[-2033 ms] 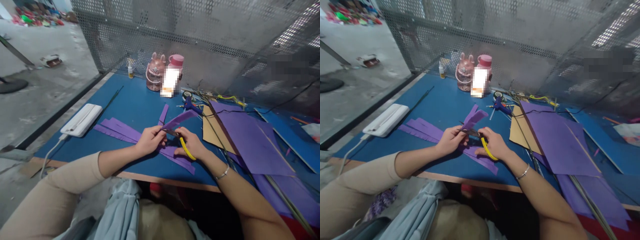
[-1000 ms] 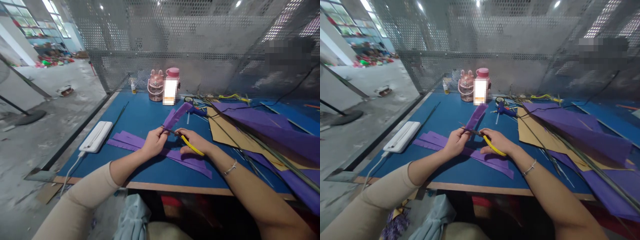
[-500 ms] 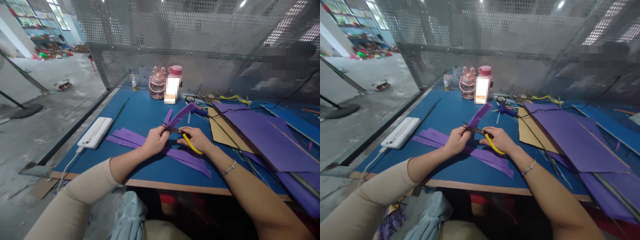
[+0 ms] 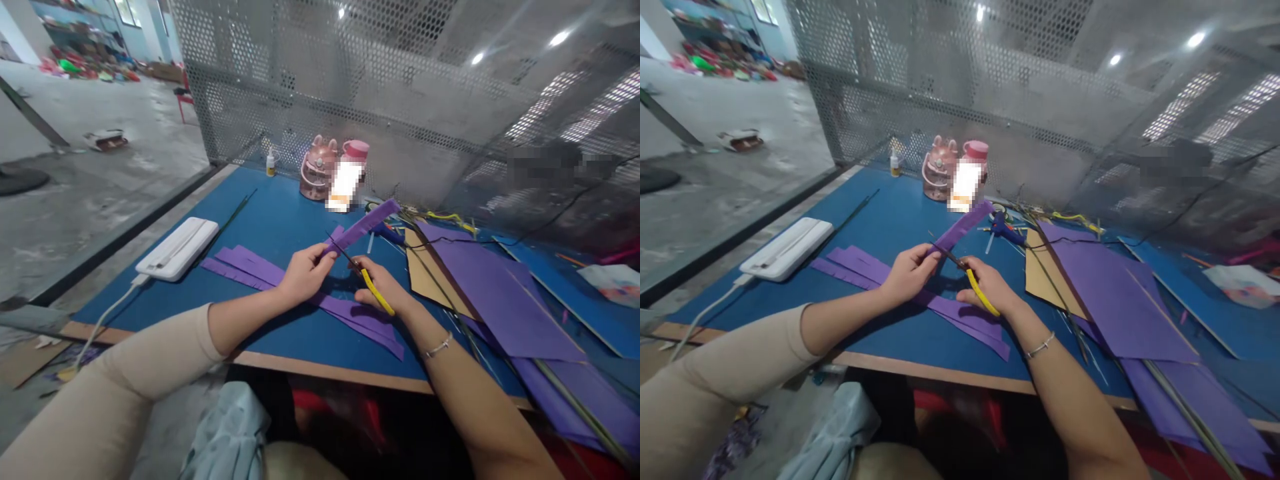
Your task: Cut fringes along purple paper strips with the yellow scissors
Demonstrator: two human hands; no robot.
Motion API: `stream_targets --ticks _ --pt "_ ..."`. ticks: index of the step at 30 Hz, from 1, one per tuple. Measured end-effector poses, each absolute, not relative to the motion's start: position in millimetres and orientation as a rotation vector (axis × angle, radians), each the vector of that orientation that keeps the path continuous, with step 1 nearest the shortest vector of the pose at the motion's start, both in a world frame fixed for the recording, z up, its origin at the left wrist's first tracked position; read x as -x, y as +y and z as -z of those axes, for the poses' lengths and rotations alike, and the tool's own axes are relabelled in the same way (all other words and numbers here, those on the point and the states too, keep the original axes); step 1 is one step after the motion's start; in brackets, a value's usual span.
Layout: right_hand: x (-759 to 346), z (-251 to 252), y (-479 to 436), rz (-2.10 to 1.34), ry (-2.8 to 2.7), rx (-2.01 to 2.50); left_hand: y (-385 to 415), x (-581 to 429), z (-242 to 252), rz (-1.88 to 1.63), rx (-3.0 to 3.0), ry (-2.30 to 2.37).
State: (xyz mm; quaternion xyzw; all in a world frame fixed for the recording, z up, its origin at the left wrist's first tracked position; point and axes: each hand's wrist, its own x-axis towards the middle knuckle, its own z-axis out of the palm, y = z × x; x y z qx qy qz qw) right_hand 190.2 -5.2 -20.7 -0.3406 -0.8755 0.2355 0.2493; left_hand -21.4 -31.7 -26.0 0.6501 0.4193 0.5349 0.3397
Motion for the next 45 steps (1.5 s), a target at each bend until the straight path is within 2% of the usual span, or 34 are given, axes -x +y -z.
stream_targets --ticks 16,34,45 --pt "-185.4 12.5 -13.8 -0.796 -2.372 0.864 -33.9 23.1 21.0 -1.422 -1.817 1.175" --pt "-185.4 17.3 -13.3 -0.669 -2.296 1.048 -33.4 23.5 20.8 -1.372 -1.804 1.155" --pt "-188.2 17.4 -13.7 -0.871 -2.279 1.009 -31.0 23.2 22.3 -1.360 -1.697 1.133"
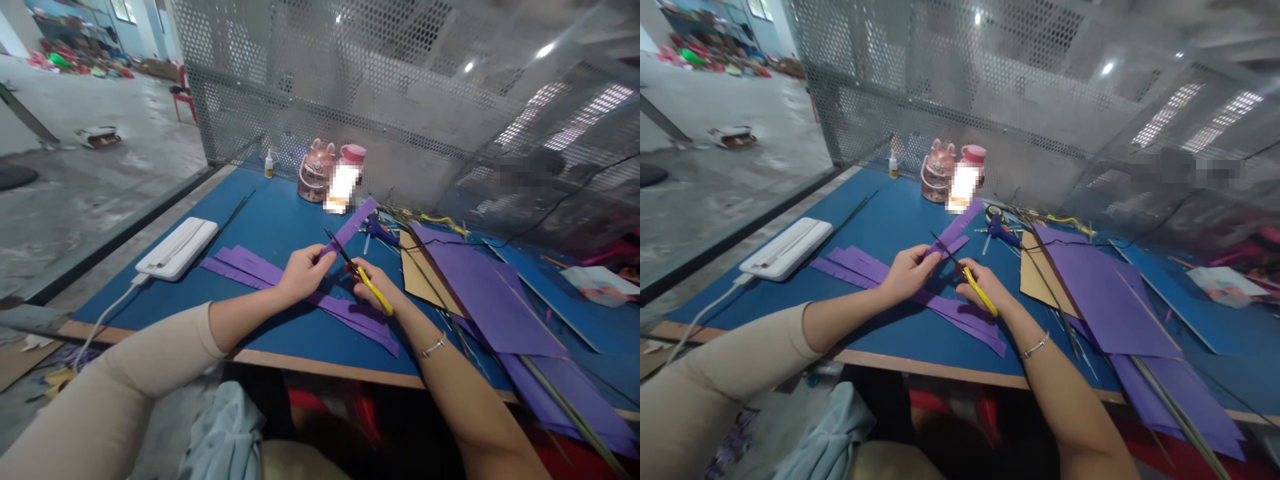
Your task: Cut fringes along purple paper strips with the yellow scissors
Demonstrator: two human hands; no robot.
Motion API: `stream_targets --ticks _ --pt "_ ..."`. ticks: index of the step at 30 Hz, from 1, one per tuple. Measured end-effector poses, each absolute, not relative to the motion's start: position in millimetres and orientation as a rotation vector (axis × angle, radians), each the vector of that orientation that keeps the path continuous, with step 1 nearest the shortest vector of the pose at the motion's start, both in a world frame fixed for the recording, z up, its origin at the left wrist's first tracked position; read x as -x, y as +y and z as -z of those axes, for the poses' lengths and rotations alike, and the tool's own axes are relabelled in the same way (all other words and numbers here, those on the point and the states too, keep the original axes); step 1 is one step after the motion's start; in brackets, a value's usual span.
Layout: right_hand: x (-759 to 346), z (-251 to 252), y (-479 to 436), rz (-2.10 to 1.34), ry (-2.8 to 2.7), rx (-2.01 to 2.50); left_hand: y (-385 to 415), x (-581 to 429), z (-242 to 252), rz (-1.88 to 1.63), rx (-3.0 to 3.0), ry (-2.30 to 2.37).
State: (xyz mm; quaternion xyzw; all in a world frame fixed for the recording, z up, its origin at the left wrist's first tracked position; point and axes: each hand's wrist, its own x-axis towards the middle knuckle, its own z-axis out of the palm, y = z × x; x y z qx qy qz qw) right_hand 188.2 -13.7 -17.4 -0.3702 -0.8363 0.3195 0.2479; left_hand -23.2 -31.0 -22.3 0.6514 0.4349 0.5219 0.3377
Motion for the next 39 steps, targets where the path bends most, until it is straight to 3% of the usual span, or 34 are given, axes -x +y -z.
stream_targets --ticks 6,31,39 --pt "-189 16 -15 -0.991 -2.292 0.898 -33 23 19 -1.450 -1.711 1.159" --pt "-180 24 -17 -0.720 -2.248 0.986 -35 24 19 -1.440 -1.797 1.141" --pt "-184 20 -15 -0.771 -2.230 1.039 -34 22 22 -1.411 -1.646 1.087"
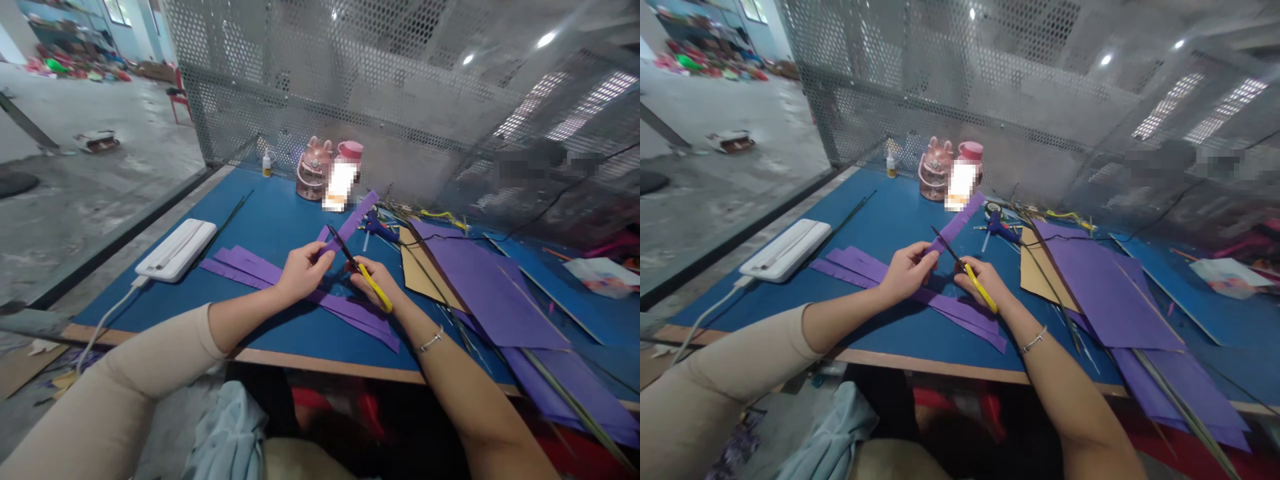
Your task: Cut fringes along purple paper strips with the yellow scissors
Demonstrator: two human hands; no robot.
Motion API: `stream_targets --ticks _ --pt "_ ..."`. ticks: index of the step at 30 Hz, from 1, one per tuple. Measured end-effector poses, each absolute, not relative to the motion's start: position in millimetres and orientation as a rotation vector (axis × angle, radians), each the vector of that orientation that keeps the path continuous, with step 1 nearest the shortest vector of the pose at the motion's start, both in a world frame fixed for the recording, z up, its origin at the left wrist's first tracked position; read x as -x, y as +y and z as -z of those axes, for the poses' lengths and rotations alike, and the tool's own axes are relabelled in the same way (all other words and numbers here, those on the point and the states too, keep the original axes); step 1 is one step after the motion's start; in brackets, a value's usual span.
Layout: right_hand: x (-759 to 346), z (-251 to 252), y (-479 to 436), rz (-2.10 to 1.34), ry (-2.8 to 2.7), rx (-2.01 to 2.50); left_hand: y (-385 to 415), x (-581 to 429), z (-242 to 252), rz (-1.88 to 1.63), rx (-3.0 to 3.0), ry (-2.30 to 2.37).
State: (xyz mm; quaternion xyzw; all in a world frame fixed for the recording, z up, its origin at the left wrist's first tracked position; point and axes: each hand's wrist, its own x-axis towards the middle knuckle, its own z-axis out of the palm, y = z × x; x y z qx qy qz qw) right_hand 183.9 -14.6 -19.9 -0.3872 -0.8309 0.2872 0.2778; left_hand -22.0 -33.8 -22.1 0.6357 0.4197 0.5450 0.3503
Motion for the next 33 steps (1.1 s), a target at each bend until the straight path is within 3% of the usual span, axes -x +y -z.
stream_targets --ticks 8,33 --pt "-186.3 17.7 -16.3 -1.063 -2.218 0.845 -31.6 22.5 24.2 -1.501 -1.700 1.126" --pt "-183.8 19.1 -16.8 -0.921 -2.276 0.867 -33.5 21.8 25.8 -1.516 -1.753 1.095"
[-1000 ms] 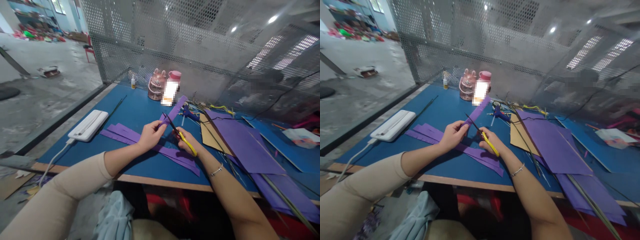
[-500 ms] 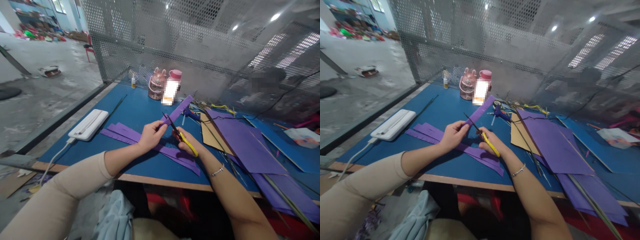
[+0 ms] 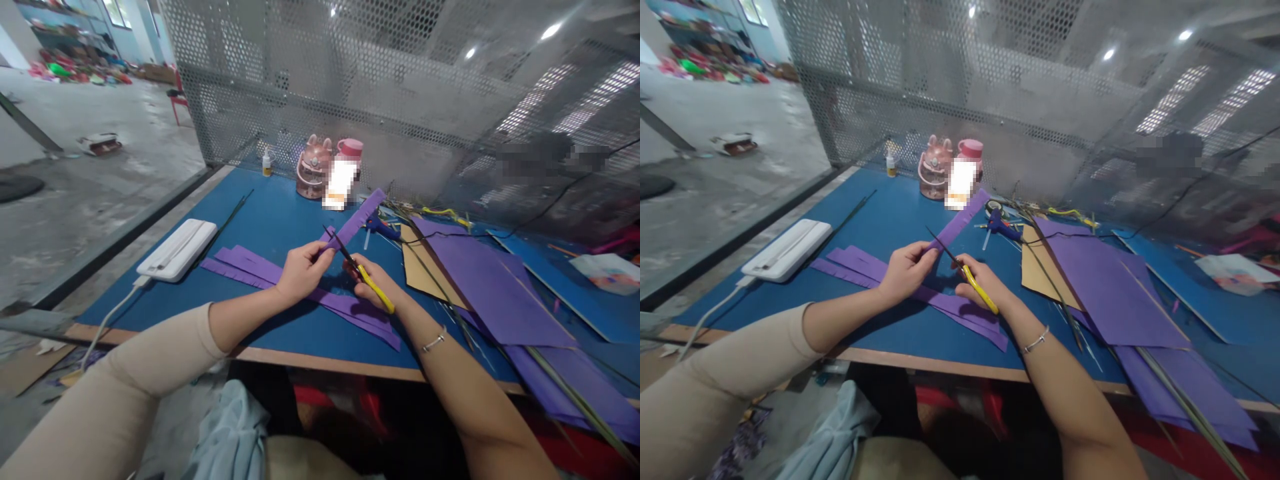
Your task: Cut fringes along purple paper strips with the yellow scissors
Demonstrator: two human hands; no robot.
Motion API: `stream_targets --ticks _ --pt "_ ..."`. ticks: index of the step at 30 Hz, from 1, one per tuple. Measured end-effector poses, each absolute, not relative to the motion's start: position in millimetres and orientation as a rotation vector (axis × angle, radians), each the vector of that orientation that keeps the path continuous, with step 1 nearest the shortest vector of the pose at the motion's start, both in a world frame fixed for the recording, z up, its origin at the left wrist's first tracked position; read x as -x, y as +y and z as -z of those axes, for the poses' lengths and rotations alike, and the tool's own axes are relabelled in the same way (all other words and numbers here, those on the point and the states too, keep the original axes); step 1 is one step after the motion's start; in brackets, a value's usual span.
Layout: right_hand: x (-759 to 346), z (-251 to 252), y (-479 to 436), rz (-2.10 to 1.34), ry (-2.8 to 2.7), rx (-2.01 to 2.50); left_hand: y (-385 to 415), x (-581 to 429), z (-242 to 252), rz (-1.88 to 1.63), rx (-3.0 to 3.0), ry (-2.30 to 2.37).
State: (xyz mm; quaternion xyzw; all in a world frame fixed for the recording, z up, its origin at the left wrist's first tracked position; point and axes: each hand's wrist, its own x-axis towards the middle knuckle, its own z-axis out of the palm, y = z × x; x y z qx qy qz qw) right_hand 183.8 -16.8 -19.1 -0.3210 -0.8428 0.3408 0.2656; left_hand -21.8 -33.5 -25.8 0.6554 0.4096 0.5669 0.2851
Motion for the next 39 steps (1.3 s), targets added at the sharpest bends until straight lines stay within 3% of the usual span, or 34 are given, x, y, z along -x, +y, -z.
stream_targets --ticks 21,39 --pt "-174 26 -16 -0.691 -2.162 1.064 -31 25 29 -1.433 -1.655 1.082" --pt "-176 27 -11 -0.666 -2.262 0.780 -37 23 22 -1.431 -1.667 1.038"
